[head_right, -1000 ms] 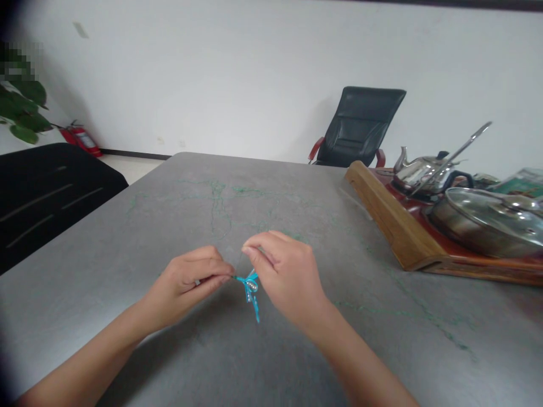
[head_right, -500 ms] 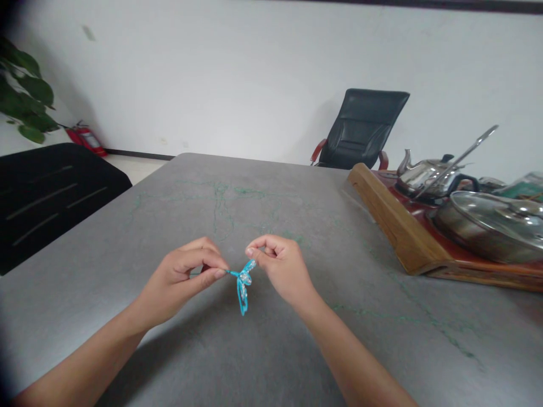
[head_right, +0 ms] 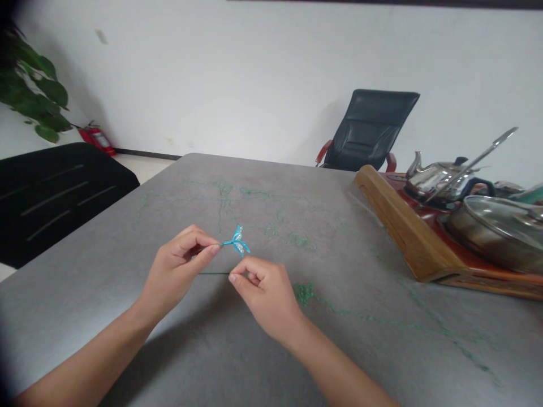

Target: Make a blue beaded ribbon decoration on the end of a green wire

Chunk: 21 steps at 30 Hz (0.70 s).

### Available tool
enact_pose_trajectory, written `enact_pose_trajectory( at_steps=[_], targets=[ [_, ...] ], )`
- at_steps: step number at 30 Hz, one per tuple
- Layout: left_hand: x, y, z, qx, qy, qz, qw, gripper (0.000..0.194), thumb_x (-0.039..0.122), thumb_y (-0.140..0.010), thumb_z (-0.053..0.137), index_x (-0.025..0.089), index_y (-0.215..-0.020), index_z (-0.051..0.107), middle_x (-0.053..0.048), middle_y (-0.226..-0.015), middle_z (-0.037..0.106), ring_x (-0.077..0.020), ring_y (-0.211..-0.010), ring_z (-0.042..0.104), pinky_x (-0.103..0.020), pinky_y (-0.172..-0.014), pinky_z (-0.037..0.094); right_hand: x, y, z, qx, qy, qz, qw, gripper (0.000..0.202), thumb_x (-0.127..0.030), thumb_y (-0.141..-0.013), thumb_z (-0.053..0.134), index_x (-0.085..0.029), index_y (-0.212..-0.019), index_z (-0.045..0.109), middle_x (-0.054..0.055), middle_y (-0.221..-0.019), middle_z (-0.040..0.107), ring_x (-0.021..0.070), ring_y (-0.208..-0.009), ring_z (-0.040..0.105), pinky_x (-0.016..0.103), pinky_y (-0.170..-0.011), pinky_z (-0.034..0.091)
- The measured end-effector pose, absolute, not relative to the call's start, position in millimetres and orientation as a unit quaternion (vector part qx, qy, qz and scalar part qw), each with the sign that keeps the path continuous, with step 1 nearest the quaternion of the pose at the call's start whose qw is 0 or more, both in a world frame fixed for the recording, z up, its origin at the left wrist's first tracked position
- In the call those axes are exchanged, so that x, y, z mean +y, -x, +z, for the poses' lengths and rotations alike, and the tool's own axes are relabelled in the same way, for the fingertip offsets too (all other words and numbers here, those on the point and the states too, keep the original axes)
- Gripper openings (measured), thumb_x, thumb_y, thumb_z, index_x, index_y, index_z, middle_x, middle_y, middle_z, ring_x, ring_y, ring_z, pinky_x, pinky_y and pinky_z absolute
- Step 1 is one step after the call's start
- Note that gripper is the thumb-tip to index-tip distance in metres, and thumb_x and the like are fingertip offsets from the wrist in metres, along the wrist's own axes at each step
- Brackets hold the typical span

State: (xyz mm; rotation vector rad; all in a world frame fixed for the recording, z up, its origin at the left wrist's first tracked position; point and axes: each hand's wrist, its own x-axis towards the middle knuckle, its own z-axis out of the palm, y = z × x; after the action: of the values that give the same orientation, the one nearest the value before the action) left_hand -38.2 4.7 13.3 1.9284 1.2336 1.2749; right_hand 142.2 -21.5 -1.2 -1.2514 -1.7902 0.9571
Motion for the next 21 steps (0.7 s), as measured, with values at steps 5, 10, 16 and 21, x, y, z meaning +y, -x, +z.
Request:
enact_pose_trajectory(
  at_steps=[5,10,16,21],
  targets=[
    [3.8,36.6,13.0,0.457,-0.722,0.462,0.237,0.015,0.018,-0.088,0.059,0.017,-0.075,0.067,0.001,-0.07,0.056,-0.0116,-0.064,0.05,-0.024,-0.059,0.038,-38.7,-141.5,17.4,-0.782,0.443,0.248,0.36,0.018,-0.014,-0.088,0.052,-0.018,-0.075,0.064,-0.004,-0.063,0.056,0.0091,-0.06,0.051,0.022,-0.059,0.034],
    [1.8,33.9,10.4,0.433,-0.754,0.442,0.223,0.014,0.016,-0.088,0.06,0.017,-0.078,0.069,0.001,-0.069,0.055,-0.0109,-0.064,0.051,-0.022,-0.059,0.038,-47.3,-144.9,31.9,-0.824,0.425,0.088,0.364,0.025,-0.013,-0.091,0.048,-0.016,-0.075,0.067,-0.002,-0.059,0.054,0.0103,-0.054,0.051,0.024,-0.055,0.033],
    [0.8,32.4,7.5,0.375,-0.813,0.39,0.213,0.014,0.014,-0.09,0.057,0.017,-0.084,0.069,0.0,-0.071,0.057,-0.0107,-0.066,0.052,-0.022,-0.059,0.038,-44.7,-155.1,45.1,-0.822,0.435,0.009,0.369,0.025,-0.014,-0.091,0.05,-0.015,-0.077,0.07,-0.001,-0.059,0.055,0.0107,-0.053,0.05,0.026,-0.055,0.033],
    [-1.0,32.4,8.3,0.335,-0.841,0.353,0.236,0.015,0.012,-0.091,0.055,0.018,-0.086,0.069,0.0,-0.074,0.058,-0.0107,-0.07,0.055,-0.022,-0.064,0.04,-36.3,-167.4,49.0,-0.797,0.476,0.082,0.362,0.02,-0.015,-0.09,0.053,-0.017,-0.079,0.07,-0.001,-0.065,0.061,0.0105,-0.06,0.056,0.024,-0.059,0.035]
  ],
)
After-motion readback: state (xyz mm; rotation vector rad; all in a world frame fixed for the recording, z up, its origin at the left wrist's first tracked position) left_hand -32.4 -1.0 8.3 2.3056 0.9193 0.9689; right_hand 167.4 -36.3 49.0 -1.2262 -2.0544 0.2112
